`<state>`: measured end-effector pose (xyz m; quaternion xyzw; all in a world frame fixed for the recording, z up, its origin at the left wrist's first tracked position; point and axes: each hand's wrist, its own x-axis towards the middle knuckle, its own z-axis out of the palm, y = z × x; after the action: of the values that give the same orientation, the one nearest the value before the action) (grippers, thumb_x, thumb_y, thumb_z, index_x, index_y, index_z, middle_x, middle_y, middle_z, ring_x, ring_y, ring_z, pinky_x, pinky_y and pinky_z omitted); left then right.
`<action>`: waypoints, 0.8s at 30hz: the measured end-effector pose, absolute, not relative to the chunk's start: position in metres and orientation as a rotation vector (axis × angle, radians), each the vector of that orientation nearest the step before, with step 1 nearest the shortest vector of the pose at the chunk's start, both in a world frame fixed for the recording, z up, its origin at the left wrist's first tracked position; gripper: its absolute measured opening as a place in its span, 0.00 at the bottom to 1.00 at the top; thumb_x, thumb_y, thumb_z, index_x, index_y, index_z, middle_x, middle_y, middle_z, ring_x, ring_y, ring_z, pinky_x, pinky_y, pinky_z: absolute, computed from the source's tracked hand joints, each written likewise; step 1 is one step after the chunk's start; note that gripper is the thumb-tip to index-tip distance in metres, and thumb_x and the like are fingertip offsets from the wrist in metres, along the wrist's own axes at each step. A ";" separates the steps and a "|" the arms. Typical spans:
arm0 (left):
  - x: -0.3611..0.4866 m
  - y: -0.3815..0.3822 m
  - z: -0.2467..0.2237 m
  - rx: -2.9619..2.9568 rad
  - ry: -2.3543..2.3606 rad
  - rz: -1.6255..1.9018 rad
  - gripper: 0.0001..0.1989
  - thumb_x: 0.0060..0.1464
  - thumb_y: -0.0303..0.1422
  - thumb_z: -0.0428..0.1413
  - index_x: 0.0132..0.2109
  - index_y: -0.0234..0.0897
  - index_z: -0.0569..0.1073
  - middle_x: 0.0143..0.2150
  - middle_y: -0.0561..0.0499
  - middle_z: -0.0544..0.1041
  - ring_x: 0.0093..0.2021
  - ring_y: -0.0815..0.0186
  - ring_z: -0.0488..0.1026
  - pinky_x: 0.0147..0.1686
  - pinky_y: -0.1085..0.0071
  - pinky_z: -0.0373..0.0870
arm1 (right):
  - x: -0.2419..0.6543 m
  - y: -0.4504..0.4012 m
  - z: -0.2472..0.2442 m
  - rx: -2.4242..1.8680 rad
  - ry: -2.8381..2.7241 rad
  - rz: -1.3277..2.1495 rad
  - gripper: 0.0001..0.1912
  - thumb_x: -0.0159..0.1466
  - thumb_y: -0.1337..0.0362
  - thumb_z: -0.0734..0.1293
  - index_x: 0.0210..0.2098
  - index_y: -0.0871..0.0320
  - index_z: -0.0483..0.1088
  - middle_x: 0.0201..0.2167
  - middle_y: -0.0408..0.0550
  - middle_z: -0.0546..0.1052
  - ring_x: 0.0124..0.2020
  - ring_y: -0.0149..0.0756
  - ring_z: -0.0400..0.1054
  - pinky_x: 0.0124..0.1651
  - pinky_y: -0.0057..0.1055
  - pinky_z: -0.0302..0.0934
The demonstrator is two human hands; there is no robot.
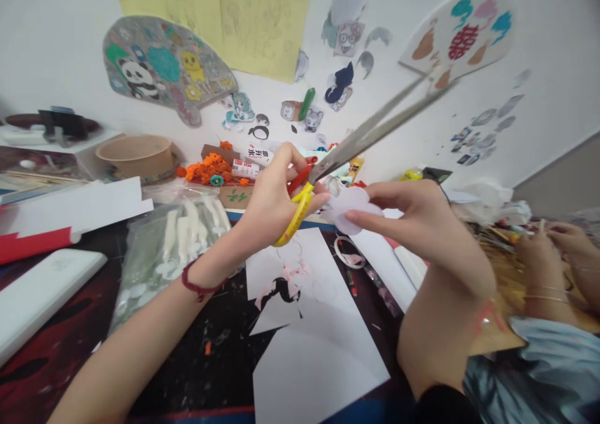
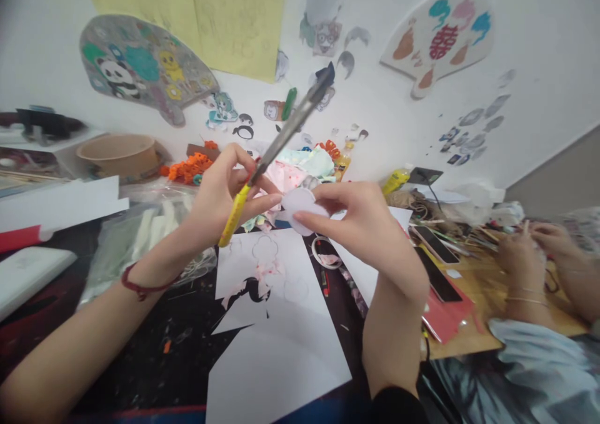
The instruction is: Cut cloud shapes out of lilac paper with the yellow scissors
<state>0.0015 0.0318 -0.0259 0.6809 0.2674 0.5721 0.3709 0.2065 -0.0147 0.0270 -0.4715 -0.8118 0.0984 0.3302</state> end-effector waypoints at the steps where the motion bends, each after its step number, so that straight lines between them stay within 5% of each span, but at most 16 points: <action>1: 0.000 0.031 -0.025 1.807 0.706 1.442 0.25 0.47 0.34 0.69 0.37 0.43 0.58 0.33 0.55 0.79 0.29 0.68 0.74 0.27 0.70 0.68 | 0.204 -0.013 0.026 -1.257 -2.143 0.275 0.09 0.62 0.57 0.73 0.29 0.55 0.80 0.22 0.41 0.77 0.23 0.29 0.64 0.27 0.30 0.54; 13: -0.005 0.030 -0.023 2.036 0.843 1.406 0.23 0.50 0.38 0.67 0.38 0.43 0.57 0.34 0.55 0.76 0.31 0.67 0.70 0.30 0.69 0.65 | 0.194 0.005 0.013 -1.310 -2.064 0.418 0.10 0.61 0.56 0.73 0.29 0.56 0.81 0.21 0.40 0.75 0.24 0.28 0.61 0.28 0.32 0.50; 24: -0.009 0.032 -0.024 2.319 0.950 1.423 0.18 0.49 0.29 0.64 0.39 0.41 0.60 0.34 0.57 0.72 0.30 0.71 0.68 0.30 0.72 0.61 | 0.194 0.012 0.000 -1.080 -1.993 0.672 0.06 0.59 0.65 0.73 0.37 0.53 0.82 0.35 0.42 0.84 0.39 0.36 0.77 0.43 0.33 0.70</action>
<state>-0.0094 0.0323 -0.0243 0.7979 0.3268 0.4896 0.1296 0.1943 0.0121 0.0002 -0.4226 -0.7802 0.2631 0.3788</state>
